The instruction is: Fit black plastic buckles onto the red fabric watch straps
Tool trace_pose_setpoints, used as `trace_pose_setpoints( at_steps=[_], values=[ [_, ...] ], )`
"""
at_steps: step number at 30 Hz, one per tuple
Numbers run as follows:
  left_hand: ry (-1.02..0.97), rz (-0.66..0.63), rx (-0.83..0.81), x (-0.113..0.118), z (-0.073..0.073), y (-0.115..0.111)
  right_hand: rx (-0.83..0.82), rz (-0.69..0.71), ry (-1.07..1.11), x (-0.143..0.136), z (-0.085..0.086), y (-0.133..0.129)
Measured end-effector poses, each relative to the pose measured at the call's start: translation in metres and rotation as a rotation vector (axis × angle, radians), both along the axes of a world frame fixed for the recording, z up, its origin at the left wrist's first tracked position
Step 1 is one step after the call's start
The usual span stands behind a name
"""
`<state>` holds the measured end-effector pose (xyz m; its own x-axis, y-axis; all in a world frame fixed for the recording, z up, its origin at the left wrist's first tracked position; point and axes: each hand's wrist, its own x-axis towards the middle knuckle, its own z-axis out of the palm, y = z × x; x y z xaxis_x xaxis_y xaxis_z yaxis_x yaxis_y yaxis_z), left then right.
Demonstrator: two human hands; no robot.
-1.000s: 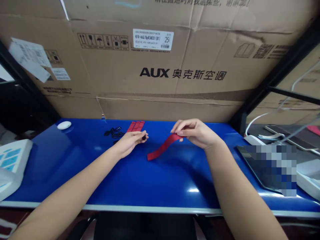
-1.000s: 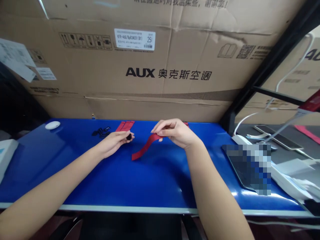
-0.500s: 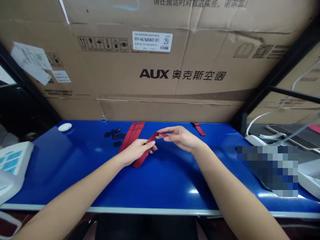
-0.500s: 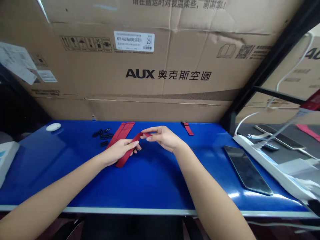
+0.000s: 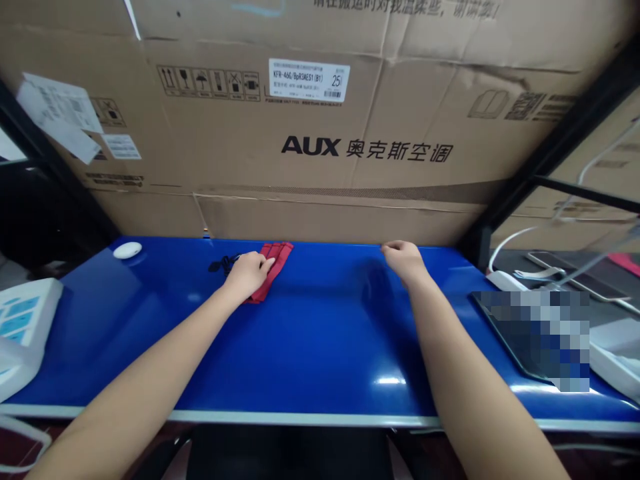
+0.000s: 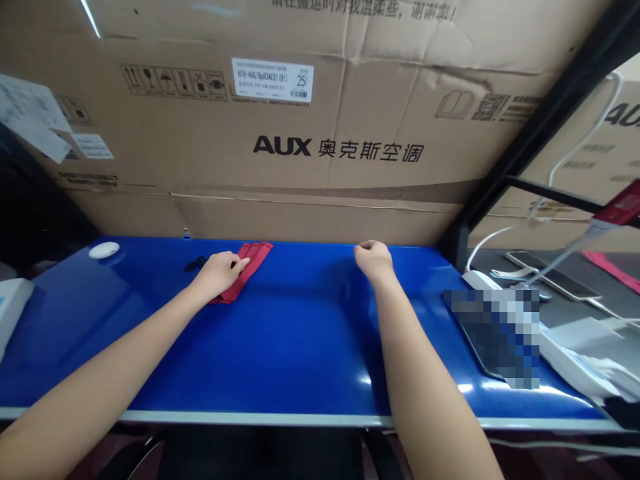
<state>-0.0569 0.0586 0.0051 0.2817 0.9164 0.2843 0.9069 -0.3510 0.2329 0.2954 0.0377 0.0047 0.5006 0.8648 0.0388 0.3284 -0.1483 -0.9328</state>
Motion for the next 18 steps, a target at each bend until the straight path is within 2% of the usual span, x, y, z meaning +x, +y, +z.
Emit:
trace_pose_setpoints(
  at_steps=[3, 5, 7, 11, 14, 18],
  values=[
    [0.074, 0.073, 0.038, 0.000, 0.001, -0.005, -0.232, -0.088, -0.399, 0.009, -0.009, 0.003],
    [0.128, 0.112, 0.075, 0.002, 0.003, -0.010, -0.399, -0.047, -0.641, 0.005, -0.013, 0.002],
    [0.202, 0.133, 0.108, 0.004, 0.005, -0.013, -0.473, 0.030, -0.763, -0.005, -0.016, 0.001],
    [0.290, 0.181, 0.119, 0.004, 0.005, -0.015, -0.463, 0.133, -0.917, -0.031, -0.018, -0.005],
    [0.330, 0.264, 0.084, -0.003, 0.006, -0.014, -0.363, 0.203, -0.997, -0.053, -0.016, -0.012],
    [0.372, 0.343, -0.002, -0.016, 0.007, -0.012, -0.199, 0.321, -0.878, -0.068, -0.009, -0.017]
  ],
)
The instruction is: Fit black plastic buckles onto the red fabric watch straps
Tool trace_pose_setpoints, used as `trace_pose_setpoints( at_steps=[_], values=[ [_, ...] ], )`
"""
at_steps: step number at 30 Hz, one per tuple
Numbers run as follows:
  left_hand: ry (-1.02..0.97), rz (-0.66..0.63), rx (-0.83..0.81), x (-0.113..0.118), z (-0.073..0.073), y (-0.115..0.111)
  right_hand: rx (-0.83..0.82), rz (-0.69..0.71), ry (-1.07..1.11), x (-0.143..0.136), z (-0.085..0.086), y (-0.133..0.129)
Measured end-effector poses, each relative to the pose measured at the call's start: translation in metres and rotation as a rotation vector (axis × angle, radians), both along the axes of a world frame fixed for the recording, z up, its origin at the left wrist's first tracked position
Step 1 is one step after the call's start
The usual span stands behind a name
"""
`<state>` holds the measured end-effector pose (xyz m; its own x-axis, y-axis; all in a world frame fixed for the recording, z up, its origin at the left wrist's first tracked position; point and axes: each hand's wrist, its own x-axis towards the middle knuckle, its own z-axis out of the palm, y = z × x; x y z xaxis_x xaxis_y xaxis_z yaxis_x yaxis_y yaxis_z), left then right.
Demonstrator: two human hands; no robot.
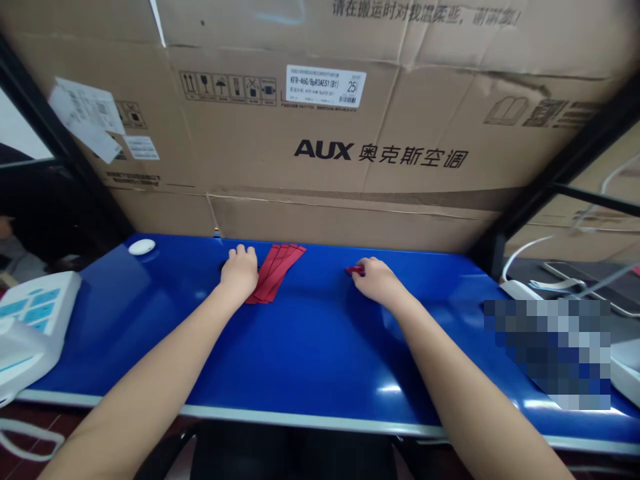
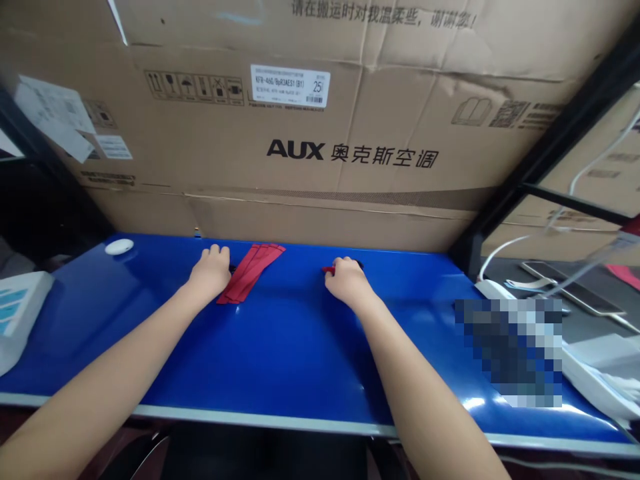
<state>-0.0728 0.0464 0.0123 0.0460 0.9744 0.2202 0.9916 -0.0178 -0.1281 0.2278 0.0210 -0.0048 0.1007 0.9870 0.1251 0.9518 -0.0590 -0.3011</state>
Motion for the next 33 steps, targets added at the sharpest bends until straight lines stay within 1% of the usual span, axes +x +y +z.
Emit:
trace_pose_setpoints(
  at_steps=[2, 4, 7, 9, 12, 14, 17, 20, 22, 24, 26, 29, 33],
  values=[
    [0.016, 0.005, -0.029, -0.005, -0.001, 0.002, 0.066, 0.042, 0.069, 0.003, 0.001, 0.001],
    [0.024, 0.001, -0.037, -0.007, -0.003, 0.003, 0.125, 0.092, 0.067, 0.011, 0.000, 0.003],
    [0.018, -0.005, -0.014, -0.007, -0.004, 0.003, 0.113, 0.186, 0.062, 0.022, -0.007, 0.007],
    [0.006, -0.005, 0.018, -0.005, -0.003, 0.000, 0.103, 0.228, 0.078, 0.026, -0.011, 0.009],
    [-0.016, -0.042, 0.094, 0.000, 0.003, -0.006, 0.112, 0.219, 0.139, 0.024, -0.013, 0.011],
    [-0.041, -0.126, 0.141, 0.007, 0.007, -0.012, 0.082, 0.183, 0.210, 0.021, -0.010, 0.011],
    [-0.113, -0.350, 0.147, 0.021, 0.006, -0.021, 0.004, 0.193, 0.295, 0.016, -0.006, 0.009],
    [-0.213, -0.610, 0.077, 0.037, -0.006, -0.030, 0.009, 0.262, 0.356, 0.010, -0.005, 0.008],
    [-0.262, -0.722, 0.026, 0.045, -0.017, -0.034, 0.044, 0.292, 0.383, 0.006, -0.007, 0.007],
    [-0.299, -0.742, -0.008, 0.049, -0.025, -0.036, 0.064, 0.305, 0.409, 0.002, -0.010, 0.006],
    [-0.324, -0.713, -0.020, 0.051, -0.029, -0.034, 0.069, 0.311, 0.443, -0.003, -0.011, 0.004],
    [-0.325, -0.712, -0.004, 0.053, -0.030, -0.031, 0.079, 0.366, 0.476, -0.010, -0.012, 0.000],
    [-0.359, -0.790, 0.024, 0.059, -0.030, -0.031, 0.096, 0.496, 0.514, -0.019, -0.010, -0.006]
  ],
)
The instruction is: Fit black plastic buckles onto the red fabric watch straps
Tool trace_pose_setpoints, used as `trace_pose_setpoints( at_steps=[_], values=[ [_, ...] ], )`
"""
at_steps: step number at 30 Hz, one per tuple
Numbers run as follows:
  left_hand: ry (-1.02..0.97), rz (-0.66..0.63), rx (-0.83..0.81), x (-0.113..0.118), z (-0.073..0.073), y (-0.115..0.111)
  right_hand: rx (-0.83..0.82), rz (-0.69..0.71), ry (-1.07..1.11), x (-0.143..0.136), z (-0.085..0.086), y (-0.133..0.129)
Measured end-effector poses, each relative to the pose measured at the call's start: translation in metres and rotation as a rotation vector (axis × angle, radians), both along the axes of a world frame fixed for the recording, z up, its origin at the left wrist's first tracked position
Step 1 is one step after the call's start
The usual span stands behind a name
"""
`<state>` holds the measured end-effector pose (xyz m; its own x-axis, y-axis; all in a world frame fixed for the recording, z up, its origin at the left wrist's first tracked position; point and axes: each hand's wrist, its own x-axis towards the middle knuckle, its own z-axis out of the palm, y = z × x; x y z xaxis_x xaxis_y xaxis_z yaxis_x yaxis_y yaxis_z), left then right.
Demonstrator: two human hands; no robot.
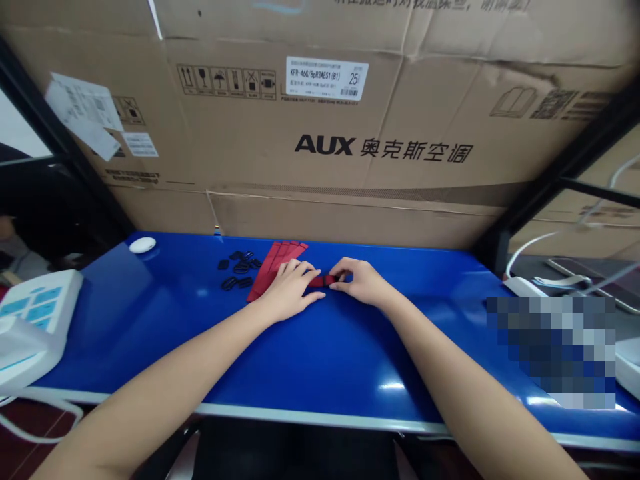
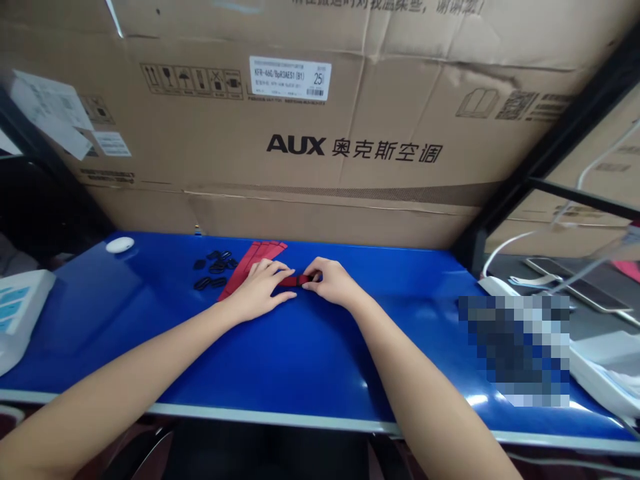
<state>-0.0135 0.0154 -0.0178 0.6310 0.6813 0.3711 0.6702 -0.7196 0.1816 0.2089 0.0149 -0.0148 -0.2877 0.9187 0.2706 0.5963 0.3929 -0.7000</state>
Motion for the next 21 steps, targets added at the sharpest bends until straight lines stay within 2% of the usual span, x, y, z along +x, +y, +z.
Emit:
trace_pose_setpoints(
  at_steps=[9, 17, 21],
  values=[
    [-0.196, -0.038, -0.149, 0.002, -0.002, 0.007, 0.009, 0.138, 0.020, -0.006, 0.004, -0.008],
    [-0.235, -0.078, -0.184, 0.003, 0.003, 0.004, -0.064, 0.154, 0.052, -0.001, 0.010, -0.011],
    [-0.247, -0.090, -0.175, 0.003, 0.003, 0.003, 0.012, 0.165, 0.032, -0.002, 0.012, -0.011]
  ],
)
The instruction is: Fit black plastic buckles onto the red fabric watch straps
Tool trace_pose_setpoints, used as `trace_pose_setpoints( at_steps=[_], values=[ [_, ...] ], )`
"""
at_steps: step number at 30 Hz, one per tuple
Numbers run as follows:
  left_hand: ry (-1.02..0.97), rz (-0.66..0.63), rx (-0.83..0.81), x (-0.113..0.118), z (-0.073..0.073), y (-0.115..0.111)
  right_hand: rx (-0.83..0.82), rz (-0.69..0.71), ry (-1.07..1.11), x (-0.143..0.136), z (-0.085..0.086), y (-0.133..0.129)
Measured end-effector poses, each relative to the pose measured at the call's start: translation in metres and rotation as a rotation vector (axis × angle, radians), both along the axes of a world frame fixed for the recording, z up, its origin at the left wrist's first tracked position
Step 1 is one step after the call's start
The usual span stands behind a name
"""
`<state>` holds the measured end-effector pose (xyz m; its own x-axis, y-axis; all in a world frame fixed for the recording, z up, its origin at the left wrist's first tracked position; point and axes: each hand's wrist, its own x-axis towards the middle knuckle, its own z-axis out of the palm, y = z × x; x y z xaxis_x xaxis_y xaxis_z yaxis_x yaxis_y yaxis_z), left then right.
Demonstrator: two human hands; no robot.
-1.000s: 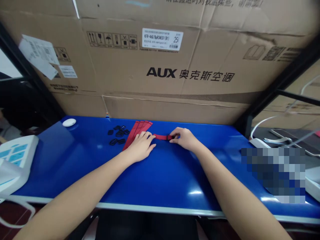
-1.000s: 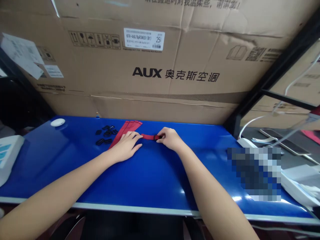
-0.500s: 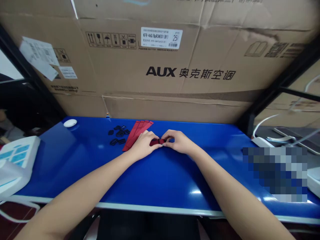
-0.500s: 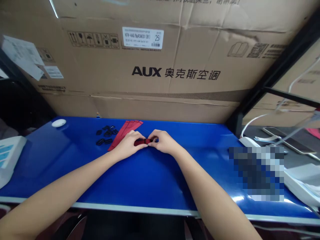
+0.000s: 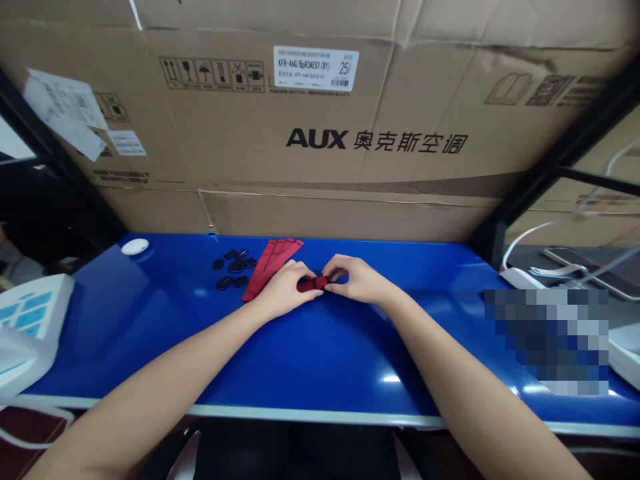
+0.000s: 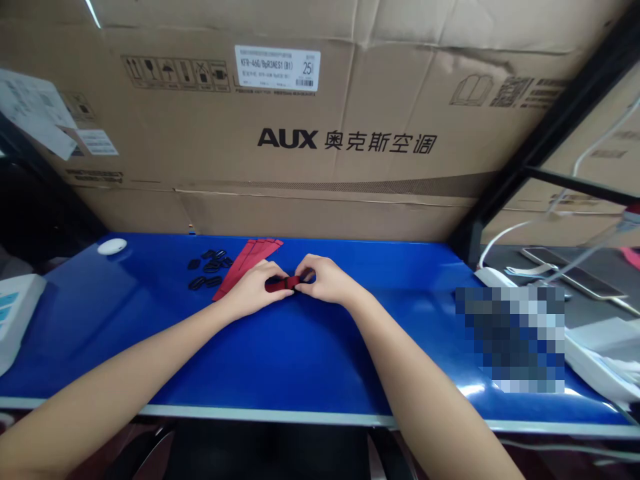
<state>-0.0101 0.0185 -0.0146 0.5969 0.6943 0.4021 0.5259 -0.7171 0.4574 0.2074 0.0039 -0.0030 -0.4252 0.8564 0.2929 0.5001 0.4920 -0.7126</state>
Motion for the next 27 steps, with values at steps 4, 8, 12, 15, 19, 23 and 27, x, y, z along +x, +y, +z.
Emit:
trace_pose_setpoints(
  at_steps=[4, 8, 12, 15, 19, 23, 27],
  values=[
    [0.008, 0.003, -0.006, 0.000, -0.001, 0.000, 0.082, 0.041, -0.021, -0.003, 0.001, 0.000],
    [0.009, -0.007, -0.012, 0.001, -0.001, -0.001, 0.083, 0.060, -0.035, 0.000, 0.005, 0.000],
    [-0.002, -0.014, 0.010, 0.000, 0.000, -0.002, 0.057, 0.035, -0.046, 0.006, 0.009, -0.001],
    [0.000, -0.018, 0.020, 0.000, -0.001, -0.002, 0.049, 0.035, -0.034, 0.007, 0.009, -0.001],
    [0.002, -0.023, 0.021, 0.000, -0.002, -0.001, 0.067, 0.060, -0.026, 0.002, 0.005, -0.001],
    [-0.003, -0.033, 0.016, 0.000, -0.003, -0.001, 0.087, 0.059, -0.034, 0.000, 0.004, -0.001],
    [-0.004, -0.035, 0.002, 0.000, -0.002, -0.002, 0.085, 0.052, -0.032, 0.004, 0.007, -0.001]
  ],
)
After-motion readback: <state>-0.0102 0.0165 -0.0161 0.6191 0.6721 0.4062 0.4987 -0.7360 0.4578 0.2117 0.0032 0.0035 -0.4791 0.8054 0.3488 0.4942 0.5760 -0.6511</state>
